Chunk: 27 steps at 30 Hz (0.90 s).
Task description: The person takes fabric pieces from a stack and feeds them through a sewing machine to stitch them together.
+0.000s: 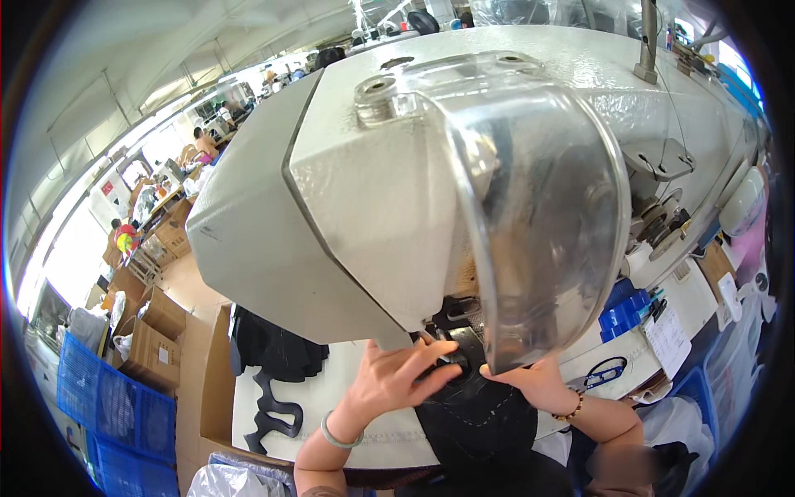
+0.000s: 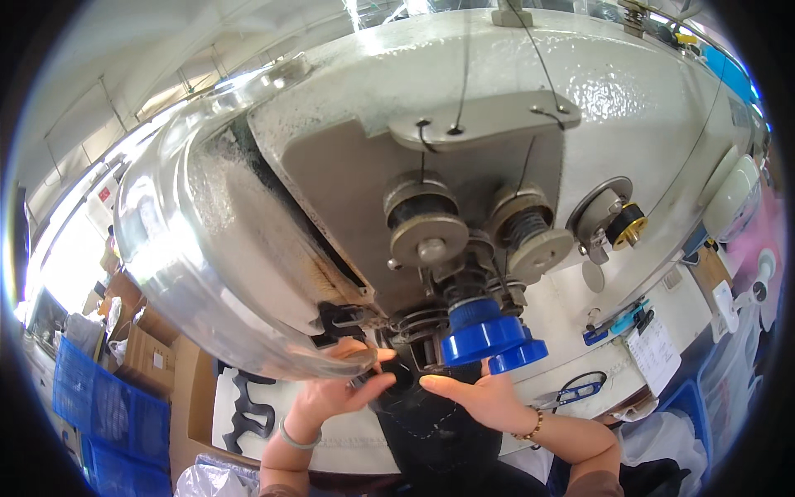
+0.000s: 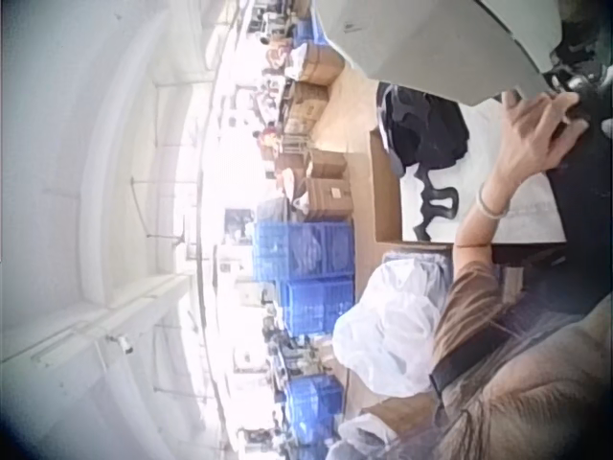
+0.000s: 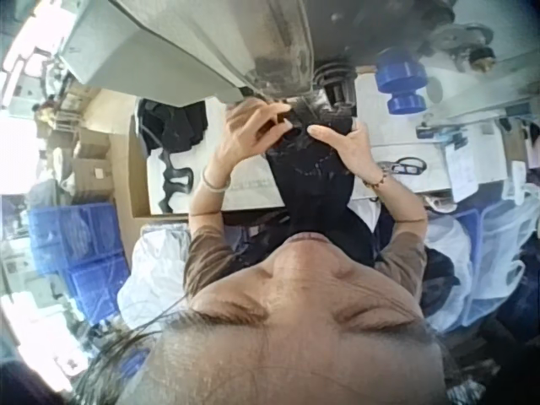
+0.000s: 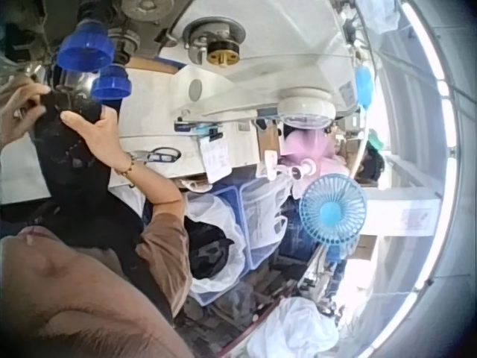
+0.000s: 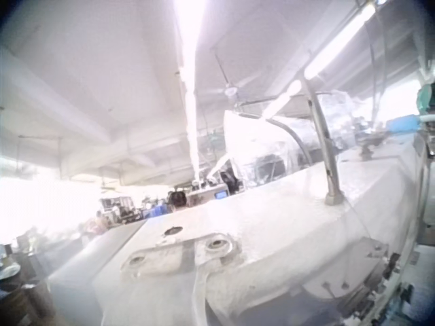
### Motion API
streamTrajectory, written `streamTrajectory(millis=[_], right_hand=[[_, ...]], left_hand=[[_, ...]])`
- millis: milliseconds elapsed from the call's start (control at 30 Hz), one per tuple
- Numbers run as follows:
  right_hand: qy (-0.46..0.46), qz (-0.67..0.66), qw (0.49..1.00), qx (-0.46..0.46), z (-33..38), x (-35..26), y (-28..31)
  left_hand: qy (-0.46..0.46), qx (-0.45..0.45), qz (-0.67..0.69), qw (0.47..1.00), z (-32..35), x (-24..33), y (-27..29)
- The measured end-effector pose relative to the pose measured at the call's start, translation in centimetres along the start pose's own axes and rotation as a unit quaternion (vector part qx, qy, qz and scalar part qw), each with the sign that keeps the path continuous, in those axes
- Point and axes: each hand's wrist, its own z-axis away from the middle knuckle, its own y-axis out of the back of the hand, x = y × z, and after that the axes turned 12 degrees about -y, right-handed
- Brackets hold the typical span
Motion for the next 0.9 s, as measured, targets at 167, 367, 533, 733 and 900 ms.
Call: streamTrajectory(millis=[167, 367, 533, 733, 900], right_hand=[[0.057, -0.016, 0.998, 0.020, 0.2, 0.5, -2.3], [0.043, -0.191, 0.980, 0.042, 0.0, 0.2, -5.2], [0.042, -0.197, 0.978, 0.044, -0.7, 0.7, -5.9], [0.048, -0.146, 0.986, 0.060, -1.2, 1.7, -5.6], [0.048, -0.061, 0.989, 0.126, -1.6, 2.9, -5.5]], left_hand=[[-0.062, -0.103, -0.068, 0.990, -0.3, 0.5, 1.6], [-0.057, -0.104, -0.099, 0.988, -0.6, -0.1, 2.2], [-0.065, -0.042, -0.151, 0.985, -0.2, -0.5, 2.0], [-0.012, -0.046, -0.132, 0.990, 0.4, -0.8, 1.3], [-0.013, -0.062, -0.136, 0.989, 0.9, -1.1, 1.7]])
